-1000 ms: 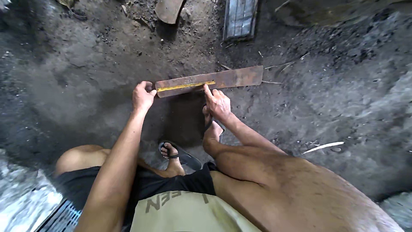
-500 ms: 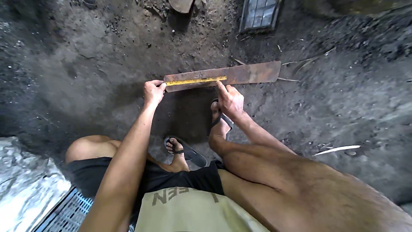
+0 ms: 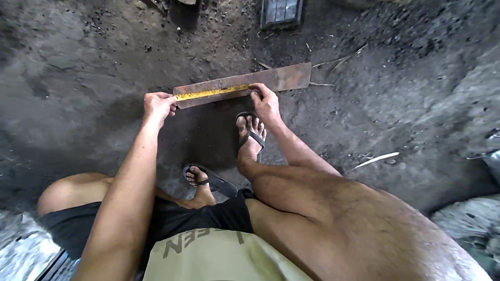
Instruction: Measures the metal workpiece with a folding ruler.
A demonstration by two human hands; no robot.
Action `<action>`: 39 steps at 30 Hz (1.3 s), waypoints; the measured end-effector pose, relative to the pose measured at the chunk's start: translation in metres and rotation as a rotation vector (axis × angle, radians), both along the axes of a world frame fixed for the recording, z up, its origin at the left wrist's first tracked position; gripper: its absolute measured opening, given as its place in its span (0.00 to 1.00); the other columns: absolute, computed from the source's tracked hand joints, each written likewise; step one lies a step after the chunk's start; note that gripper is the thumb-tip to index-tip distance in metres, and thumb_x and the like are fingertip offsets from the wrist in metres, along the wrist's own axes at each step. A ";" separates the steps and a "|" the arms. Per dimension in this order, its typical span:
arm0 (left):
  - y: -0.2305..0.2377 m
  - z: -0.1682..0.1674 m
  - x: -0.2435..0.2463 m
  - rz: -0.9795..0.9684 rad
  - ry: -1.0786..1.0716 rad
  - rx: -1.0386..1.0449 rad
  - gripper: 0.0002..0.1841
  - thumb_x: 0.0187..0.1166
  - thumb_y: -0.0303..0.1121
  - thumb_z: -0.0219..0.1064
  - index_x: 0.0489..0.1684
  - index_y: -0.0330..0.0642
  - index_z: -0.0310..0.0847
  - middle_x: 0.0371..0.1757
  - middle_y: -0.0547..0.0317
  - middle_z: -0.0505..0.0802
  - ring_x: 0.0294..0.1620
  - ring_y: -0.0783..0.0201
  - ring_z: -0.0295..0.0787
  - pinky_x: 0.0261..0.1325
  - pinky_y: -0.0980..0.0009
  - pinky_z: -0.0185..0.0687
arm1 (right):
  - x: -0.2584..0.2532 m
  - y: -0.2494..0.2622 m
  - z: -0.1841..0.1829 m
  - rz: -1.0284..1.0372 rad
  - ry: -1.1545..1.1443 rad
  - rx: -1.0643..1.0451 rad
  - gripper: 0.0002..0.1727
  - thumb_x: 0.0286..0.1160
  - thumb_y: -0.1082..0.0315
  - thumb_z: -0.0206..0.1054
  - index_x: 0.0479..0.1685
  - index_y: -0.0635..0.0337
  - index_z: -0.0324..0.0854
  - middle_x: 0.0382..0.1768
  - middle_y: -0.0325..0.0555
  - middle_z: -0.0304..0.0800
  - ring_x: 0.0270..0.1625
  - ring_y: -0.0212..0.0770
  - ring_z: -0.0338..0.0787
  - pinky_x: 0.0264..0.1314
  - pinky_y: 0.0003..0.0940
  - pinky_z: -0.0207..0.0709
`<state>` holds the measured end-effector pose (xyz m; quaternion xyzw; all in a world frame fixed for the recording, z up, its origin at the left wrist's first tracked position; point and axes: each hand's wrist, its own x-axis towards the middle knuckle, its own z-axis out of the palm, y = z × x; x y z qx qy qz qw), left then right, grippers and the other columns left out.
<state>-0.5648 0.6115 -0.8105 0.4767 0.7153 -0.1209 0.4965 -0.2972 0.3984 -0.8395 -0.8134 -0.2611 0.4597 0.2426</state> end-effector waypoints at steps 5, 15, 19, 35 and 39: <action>0.001 0.000 -0.001 0.061 0.000 -0.045 0.09 0.77 0.33 0.74 0.50 0.42 0.91 0.32 0.61 0.94 0.25 0.68 0.90 0.29 0.70 0.90 | 0.008 -0.001 -0.004 -0.081 0.095 0.042 0.15 0.86 0.64 0.61 0.65 0.51 0.85 0.50 0.45 0.95 0.45 0.40 0.93 0.54 0.46 0.85; 0.001 -0.001 -0.009 0.126 -0.098 -0.096 0.10 0.82 0.31 0.71 0.56 0.39 0.89 0.35 0.57 0.94 0.28 0.67 0.90 0.31 0.70 0.89 | 0.002 0.002 -0.001 -0.068 0.035 0.008 0.15 0.86 0.61 0.62 0.66 0.51 0.84 0.50 0.46 0.95 0.47 0.43 0.94 0.55 0.50 0.85; -0.003 0.005 -0.011 0.057 -0.047 0.020 0.10 0.83 0.30 0.69 0.56 0.39 0.89 0.38 0.56 0.95 0.30 0.66 0.92 0.35 0.68 0.91 | -0.002 -0.005 0.008 -0.121 0.005 0.058 0.14 0.86 0.63 0.62 0.62 0.55 0.85 0.42 0.46 0.94 0.38 0.40 0.91 0.47 0.44 0.84; -0.062 -0.021 0.086 -1.052 -0.117 0.677 0.08 0.83 0.36 0.69 0.50 0.48 0.92 0.55 0.50 0.94 0.60 0.44 0.88 0.57 0.49 0.84 | -0.017 -0.032 0.020 -0.217 -0.172 0.084 0.18 0.86 0.74 0.55 0.68 0.58 0.84 0.56 0.47 0.93 0.46 0.37 0.94 0.54 0.37 0.89; -0.066 -0.024 0.087 -1.058 -0.135 0.765 0.05 0.81 0.32 0.69 0.42 0.41 0.89 0.48 0.49 0.94 0.55 0.44 0.89 0.52 0.49 0.84 | -0.019 -0.036 0.020 -0.239 -0.182 0.148 0.18 0.87 0.72 0.58 0.71 0.62 0.79 0.54 0.44 0.96 0.51 0.36 0.97 0.59 0.37 0.91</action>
